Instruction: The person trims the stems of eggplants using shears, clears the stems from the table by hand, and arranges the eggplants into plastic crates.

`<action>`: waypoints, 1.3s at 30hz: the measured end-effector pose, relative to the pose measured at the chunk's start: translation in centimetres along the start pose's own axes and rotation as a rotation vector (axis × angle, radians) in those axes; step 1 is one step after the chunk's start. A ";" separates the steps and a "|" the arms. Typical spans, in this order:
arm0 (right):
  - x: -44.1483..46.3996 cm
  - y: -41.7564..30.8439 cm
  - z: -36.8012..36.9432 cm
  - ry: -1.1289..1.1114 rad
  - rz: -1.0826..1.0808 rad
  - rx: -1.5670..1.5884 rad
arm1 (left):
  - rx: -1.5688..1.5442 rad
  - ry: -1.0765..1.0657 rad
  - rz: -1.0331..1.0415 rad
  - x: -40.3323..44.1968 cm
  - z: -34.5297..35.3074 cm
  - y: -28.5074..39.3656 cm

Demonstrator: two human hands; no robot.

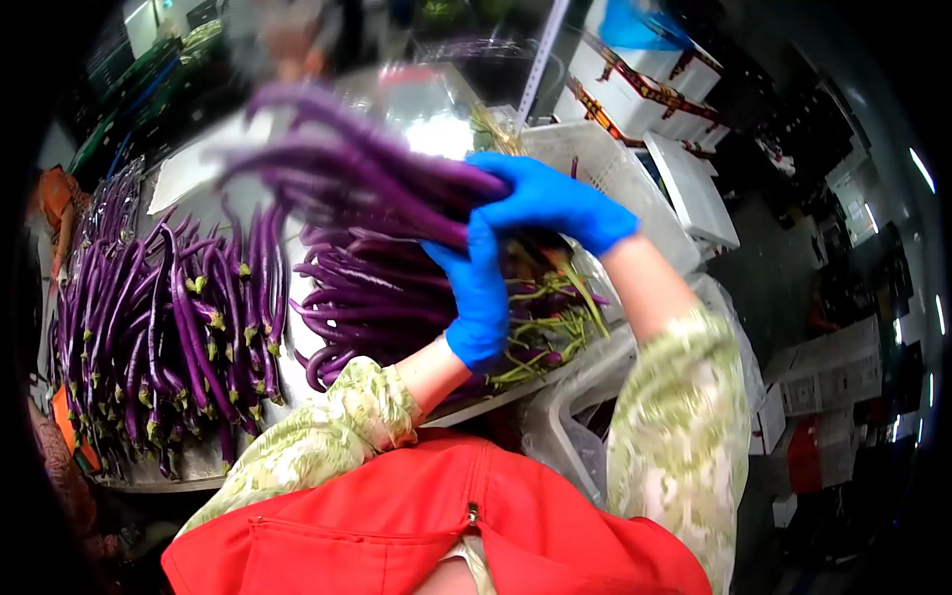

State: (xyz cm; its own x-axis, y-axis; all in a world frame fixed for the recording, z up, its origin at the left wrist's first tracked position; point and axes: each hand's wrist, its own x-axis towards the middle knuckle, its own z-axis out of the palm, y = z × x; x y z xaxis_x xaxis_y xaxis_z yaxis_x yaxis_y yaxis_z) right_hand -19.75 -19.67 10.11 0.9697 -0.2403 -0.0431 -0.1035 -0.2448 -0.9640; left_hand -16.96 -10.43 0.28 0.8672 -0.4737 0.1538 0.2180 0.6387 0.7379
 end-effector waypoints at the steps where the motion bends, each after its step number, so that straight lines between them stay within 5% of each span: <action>1: 3.4 1.6 -1.7 -0.076 -0.037 -0.219 | -0.006 0.064 -0.041 1.8 -0.7 -2.0; 3: 9.6 7.2 -4.4 -0.145 -0.124 -0.634 | -0.253 -0.003 -0.553 4.8 -3.8 -7.9; 4: 11.6 9.2 -4.3 -0.206 0.038 -0.648 | -0.376 -0.140 -0.823 5.1 -5.0 -9.2; 7: 15.4 19.5 -5.0 -0.184 -0.248 -0.750 | -0.223 -0.479 -1.180 5.6 -4.5 -4.1; 10: 16.7 20.0 -5.5 -0.226 -0.222 -0.725 | 0.160 -0.721 -0.522 7.5 -4.2 0.3; 11: 16.3 19.8 -5.3 -0.218 -0.199 -0.778 | 0.493 -0.780 -0.062 9.8 -4.2 1.7; 13: 15.5 15.9 -3.7 -0.278 -0.649 -0.300 | 1.027 -0.730 0.606 15.4 -4.6 0.8; 14: 15.1 14.8 -4.4 -0.326 -0.380 -0.556 | 1.414 -0.724 0.659 17.8 -5.3 0.0; 15: 14.6 13.7 -5.2 -0.420 -0.131 -0.855 | 1.553 -0.738 0.599 19.8 -6.7 -1.8; 17: 11.5 13.9 -6.9 -0.153 -0.223 -0.546 | 1.756 -0.956 0.184 21.5 -10.8 -5.7; 21: -1.9 7.4 -8.7 0.502 -0.127 -0.567 | 1.727 -1.080 0.179 22.1 -10.1 -5.4; 23: -10.2 7.7 -9.1 0.714 -0.256 -0.423 | 1.429 -1.084 0.037 20.4 -7.6 -2.4; 25: -19.5 7.9 -8.1 0.955 0.055 -0.475 | 1.513 -0.969 0.376 19.2 -6.2 -0.3; 28: -31.3 14.0 -5.6 1.219 0.124 -0.273 | 1.200 -0.953 0.574 15.3 -1.9 2.4; 32: -40.5 22.8 1.5 1.290 0.571 0.019 | 0.713 -1.412 0.386 -0.6 5.7 3.8; 33: -42.0 25.6 2.6 1.228 0.807 0.033 | 0.661 -1.517 0.023 -4.1 6.4 3.2; 35: -44.1 32.2 4.9 1.105 0.987 0.034 | 0.605 -2.008 0.312 -9.5 8.2 -0.5; 38: -45.2 41.9 8.4 1.083 1.028 -0.102 | 0.614 -2.381 0.050 -17.6 8.2 -8.6; 39: -44.4 43.1 8.8 1.093 1.072 -0.093 | 0.648 -2.442 0.117 -19.9 7.0 -12.7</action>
State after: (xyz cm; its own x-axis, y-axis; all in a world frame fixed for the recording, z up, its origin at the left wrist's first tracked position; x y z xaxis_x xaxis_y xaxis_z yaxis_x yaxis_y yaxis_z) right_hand -65.28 -11.29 -31.88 -0.1956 -0.8778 -0.4373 -0.6793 0.4429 -0.5851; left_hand -40.11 -13.36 -7.58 -0.9565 -0.2887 -0.0409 -0.2514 0.7454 0.6174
